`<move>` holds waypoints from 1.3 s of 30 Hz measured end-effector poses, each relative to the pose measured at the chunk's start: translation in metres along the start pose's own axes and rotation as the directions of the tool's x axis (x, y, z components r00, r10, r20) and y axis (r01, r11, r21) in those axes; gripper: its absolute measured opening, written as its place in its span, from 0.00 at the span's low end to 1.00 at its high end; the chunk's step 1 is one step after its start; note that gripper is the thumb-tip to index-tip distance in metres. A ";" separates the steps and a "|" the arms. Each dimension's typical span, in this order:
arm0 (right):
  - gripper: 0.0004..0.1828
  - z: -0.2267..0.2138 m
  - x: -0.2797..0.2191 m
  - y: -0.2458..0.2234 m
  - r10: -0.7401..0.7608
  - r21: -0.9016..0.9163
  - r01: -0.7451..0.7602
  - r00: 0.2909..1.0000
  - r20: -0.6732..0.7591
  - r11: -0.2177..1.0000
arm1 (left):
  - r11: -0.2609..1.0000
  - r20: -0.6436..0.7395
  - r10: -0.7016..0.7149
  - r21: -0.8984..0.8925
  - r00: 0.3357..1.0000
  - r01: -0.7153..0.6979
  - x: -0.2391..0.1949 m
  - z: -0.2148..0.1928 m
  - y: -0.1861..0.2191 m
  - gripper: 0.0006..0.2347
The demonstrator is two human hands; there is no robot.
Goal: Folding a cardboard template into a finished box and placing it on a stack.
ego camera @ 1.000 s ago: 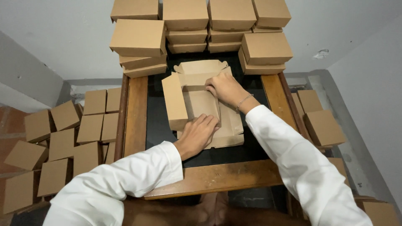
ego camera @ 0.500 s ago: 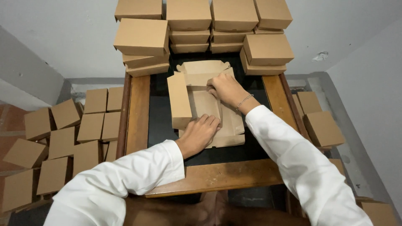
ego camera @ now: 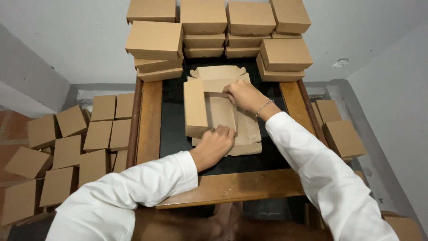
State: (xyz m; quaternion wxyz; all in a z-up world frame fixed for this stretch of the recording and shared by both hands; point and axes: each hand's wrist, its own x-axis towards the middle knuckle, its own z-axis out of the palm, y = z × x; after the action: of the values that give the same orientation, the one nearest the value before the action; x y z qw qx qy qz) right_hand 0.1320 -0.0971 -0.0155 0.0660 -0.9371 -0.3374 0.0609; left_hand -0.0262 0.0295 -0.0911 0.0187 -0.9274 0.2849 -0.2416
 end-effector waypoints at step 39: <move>0.07 -0.049 -0.042 0.013 0.151 0.130 -0.139 0.985 -0.087 0.982 | 0.629 0.441 -0.171 -0.639 0.881 0.442 0.029 -0.129 -0.076 0.62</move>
State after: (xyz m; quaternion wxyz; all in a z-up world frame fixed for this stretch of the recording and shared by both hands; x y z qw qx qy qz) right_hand 0.1157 -0.1383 0.0331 0.1354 -0.9552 -0.2600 0.0410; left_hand -0.0257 0.0907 0.0486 -0.3420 -0.9199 0.1839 0.0547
